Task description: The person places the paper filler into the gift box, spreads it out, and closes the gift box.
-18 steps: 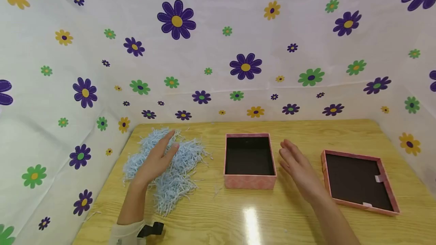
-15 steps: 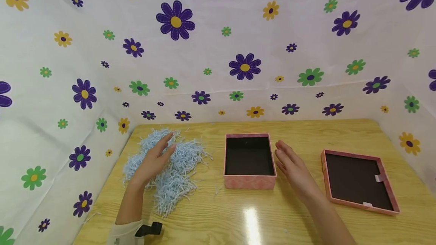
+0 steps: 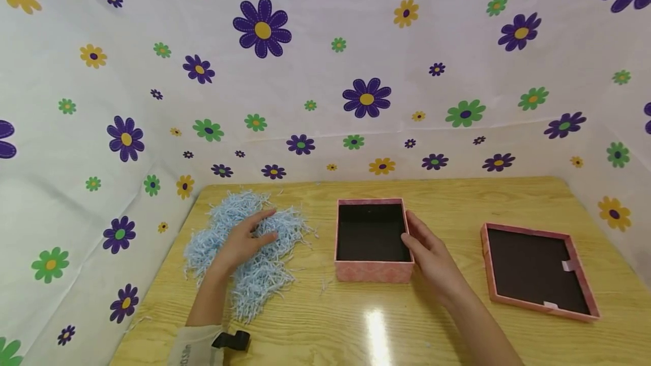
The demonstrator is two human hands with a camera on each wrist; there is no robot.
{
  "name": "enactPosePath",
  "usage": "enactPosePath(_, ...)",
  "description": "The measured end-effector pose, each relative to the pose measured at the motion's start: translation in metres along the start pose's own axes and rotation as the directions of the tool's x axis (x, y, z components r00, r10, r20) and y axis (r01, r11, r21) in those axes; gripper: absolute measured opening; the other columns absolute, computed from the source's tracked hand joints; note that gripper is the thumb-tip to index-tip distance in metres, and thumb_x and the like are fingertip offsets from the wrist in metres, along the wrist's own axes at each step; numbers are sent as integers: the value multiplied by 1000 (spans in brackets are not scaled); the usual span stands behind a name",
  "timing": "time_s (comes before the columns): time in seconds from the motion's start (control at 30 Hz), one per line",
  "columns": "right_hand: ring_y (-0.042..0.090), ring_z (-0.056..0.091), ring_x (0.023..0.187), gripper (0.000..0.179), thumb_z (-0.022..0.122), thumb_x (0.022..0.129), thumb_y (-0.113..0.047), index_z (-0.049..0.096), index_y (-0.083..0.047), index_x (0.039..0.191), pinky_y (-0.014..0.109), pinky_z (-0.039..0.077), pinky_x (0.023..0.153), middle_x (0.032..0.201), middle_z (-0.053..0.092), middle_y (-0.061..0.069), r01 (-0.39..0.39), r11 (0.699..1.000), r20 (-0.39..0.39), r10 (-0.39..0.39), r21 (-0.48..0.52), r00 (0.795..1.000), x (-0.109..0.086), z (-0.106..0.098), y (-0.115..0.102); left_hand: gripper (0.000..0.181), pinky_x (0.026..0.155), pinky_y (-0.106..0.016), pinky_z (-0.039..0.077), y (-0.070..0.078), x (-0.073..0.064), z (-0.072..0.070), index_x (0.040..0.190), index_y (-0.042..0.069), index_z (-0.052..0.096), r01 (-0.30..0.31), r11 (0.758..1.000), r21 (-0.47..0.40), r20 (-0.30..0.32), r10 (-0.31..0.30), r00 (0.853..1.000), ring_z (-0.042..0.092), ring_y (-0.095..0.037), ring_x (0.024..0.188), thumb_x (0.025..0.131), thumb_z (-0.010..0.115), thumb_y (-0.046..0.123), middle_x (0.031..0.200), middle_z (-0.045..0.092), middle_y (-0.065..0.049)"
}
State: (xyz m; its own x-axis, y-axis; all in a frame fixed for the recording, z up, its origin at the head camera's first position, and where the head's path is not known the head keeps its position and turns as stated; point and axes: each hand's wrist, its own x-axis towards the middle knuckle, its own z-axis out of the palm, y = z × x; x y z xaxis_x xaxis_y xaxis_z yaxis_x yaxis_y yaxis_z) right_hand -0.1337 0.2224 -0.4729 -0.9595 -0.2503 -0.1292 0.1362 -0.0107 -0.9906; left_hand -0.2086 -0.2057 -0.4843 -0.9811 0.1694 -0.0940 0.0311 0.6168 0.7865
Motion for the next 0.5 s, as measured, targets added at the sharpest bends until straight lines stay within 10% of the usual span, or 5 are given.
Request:
enactPosePath(0.27, 39, 10, 162, 72, 48, 114, -38, 7, -23, 172, 52, 20, 121, 178, 6, 9, -9, 1000, -26, 8, -4, 1000, 0, 1, -1, 51, 114, -66, 40, -3, 1, 3, 147, 16, 64, -10, 998, 70, -31, 12, 999, 40, -45, 149, 98, 77, 15, 157, 52, -17)
enactPosePath(0.5, 35, 25, 159, 70, 49, 113, -37, 12, -25, 172, 30, 37, 115, 177, 10, 12, -4, 1000, -37, 3, -24, 999, -1, -2, -2, 39, 100, -57, 53, -3, 0, 3, 135, 12, 71, -10, 996, 89, -72, 17, 997, 60, -40, 127, 97, 78, 14, 145, 63, -17)
